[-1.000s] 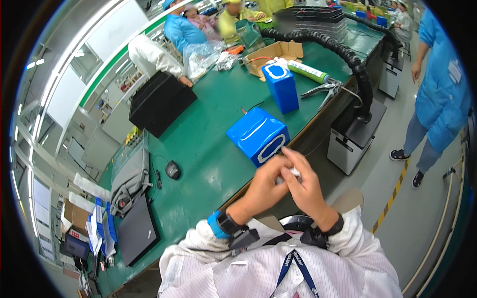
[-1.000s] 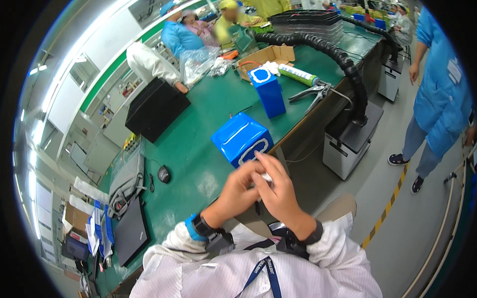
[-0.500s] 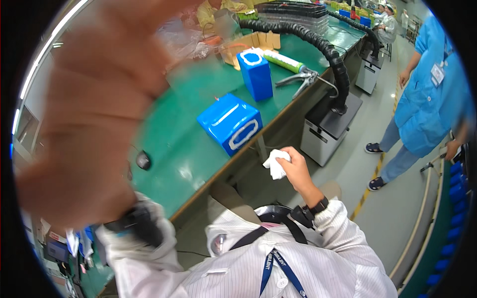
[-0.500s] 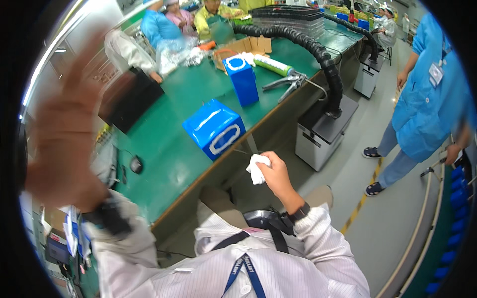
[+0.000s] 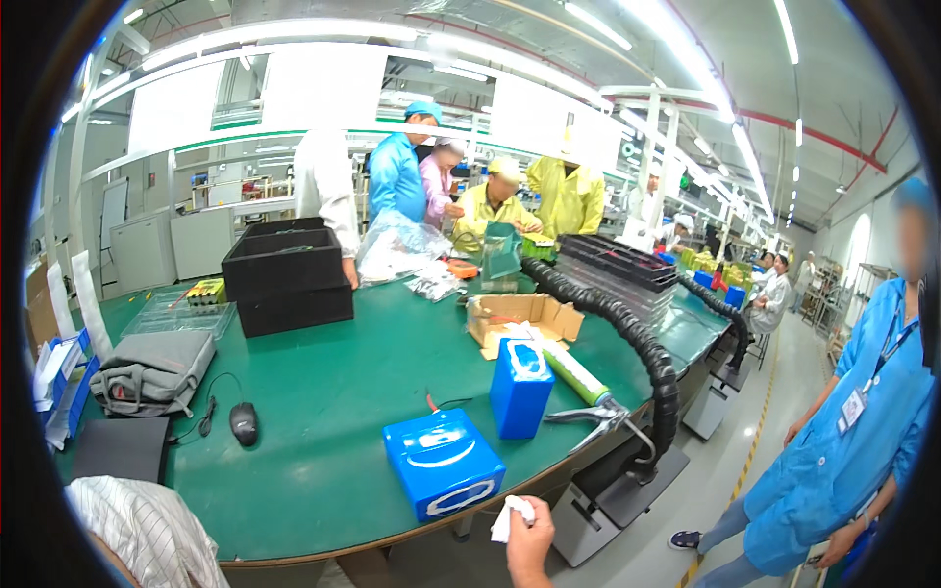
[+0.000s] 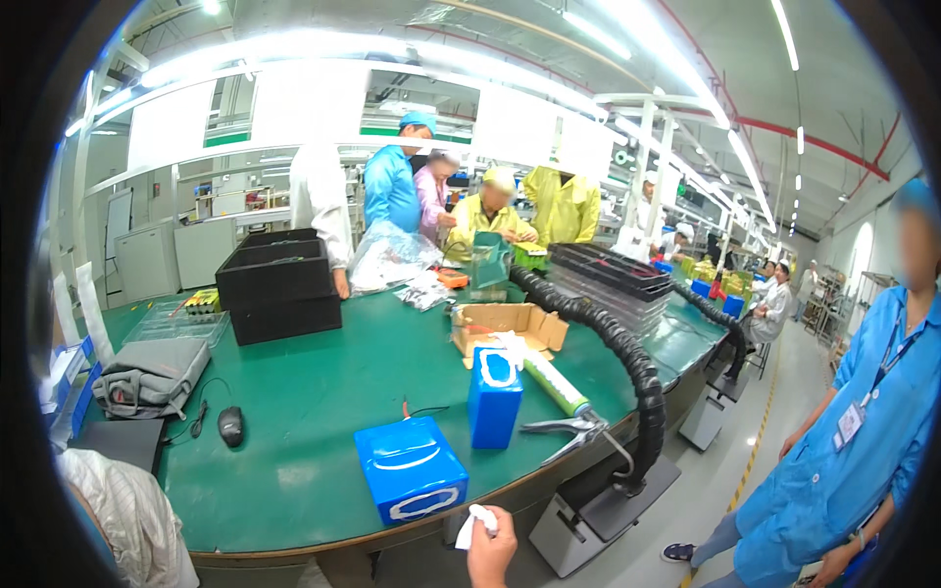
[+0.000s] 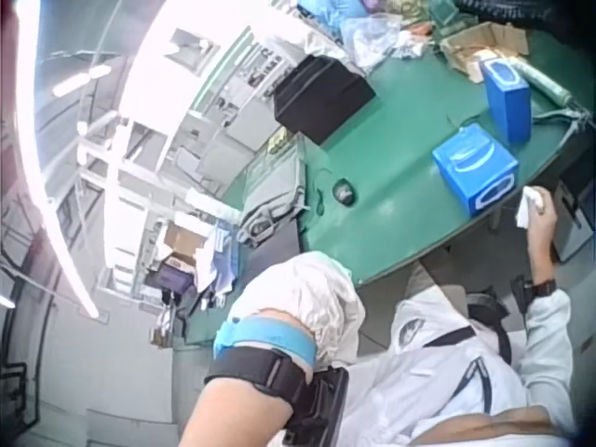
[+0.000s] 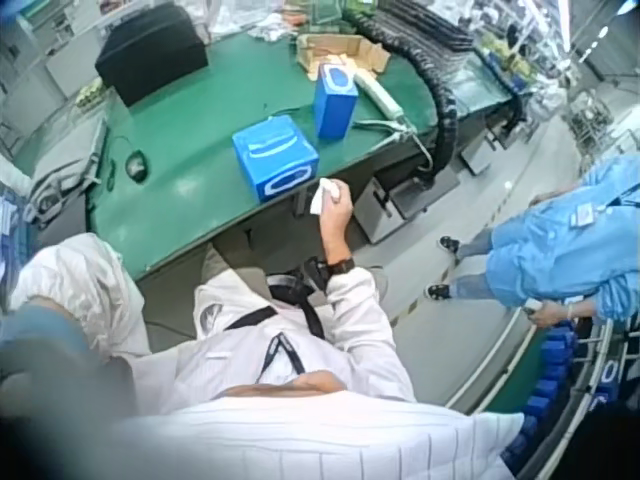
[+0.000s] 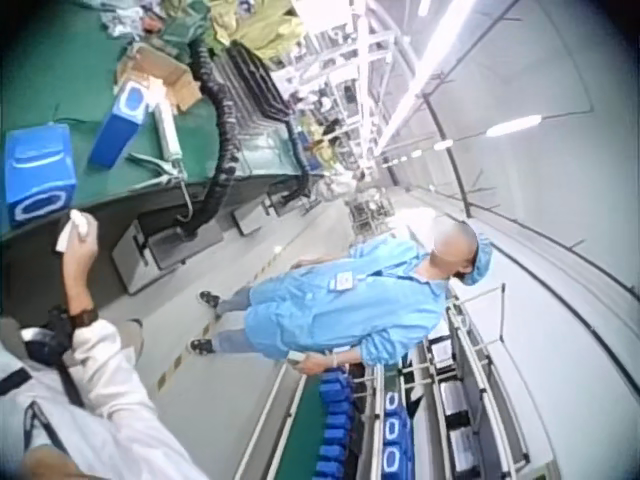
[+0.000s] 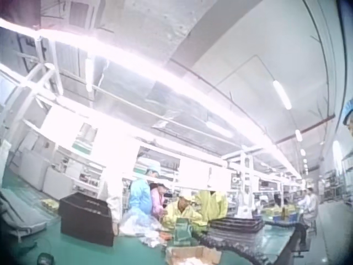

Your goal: Applying sealant from a cartridge gun to blue rectangular battery or electronic components and wiping excess with a cloth.

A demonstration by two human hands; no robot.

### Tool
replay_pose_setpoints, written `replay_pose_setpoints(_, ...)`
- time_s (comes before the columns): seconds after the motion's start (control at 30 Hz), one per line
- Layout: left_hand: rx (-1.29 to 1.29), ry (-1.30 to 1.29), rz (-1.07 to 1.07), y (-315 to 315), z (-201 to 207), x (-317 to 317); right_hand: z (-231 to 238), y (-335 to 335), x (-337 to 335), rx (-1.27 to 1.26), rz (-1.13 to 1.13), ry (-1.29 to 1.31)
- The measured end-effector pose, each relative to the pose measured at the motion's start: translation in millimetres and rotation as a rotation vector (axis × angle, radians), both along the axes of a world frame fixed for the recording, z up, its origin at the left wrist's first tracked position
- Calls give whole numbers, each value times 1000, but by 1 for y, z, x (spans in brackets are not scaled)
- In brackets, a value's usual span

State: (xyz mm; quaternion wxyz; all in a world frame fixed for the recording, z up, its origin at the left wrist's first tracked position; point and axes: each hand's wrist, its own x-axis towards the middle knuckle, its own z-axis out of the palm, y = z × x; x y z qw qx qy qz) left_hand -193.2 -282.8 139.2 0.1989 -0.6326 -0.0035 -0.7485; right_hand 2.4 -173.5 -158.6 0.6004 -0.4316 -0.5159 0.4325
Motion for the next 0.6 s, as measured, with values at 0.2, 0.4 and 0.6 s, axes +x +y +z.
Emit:
replay_pose_setpoints(0.2, -196, 30, -185, -11, 2, 18, -3, 44, -14, 343, -214, -156)
replay_pose_setpoints(0.4, -783, 92, 140, 11, -52, -6, 1, 70, -22, 345, -222, -123)
replay_pose_setpoints(0.6, -1369, -31, 317, 50, -175, -60, -7, 41, -37, 385, -235, -192)
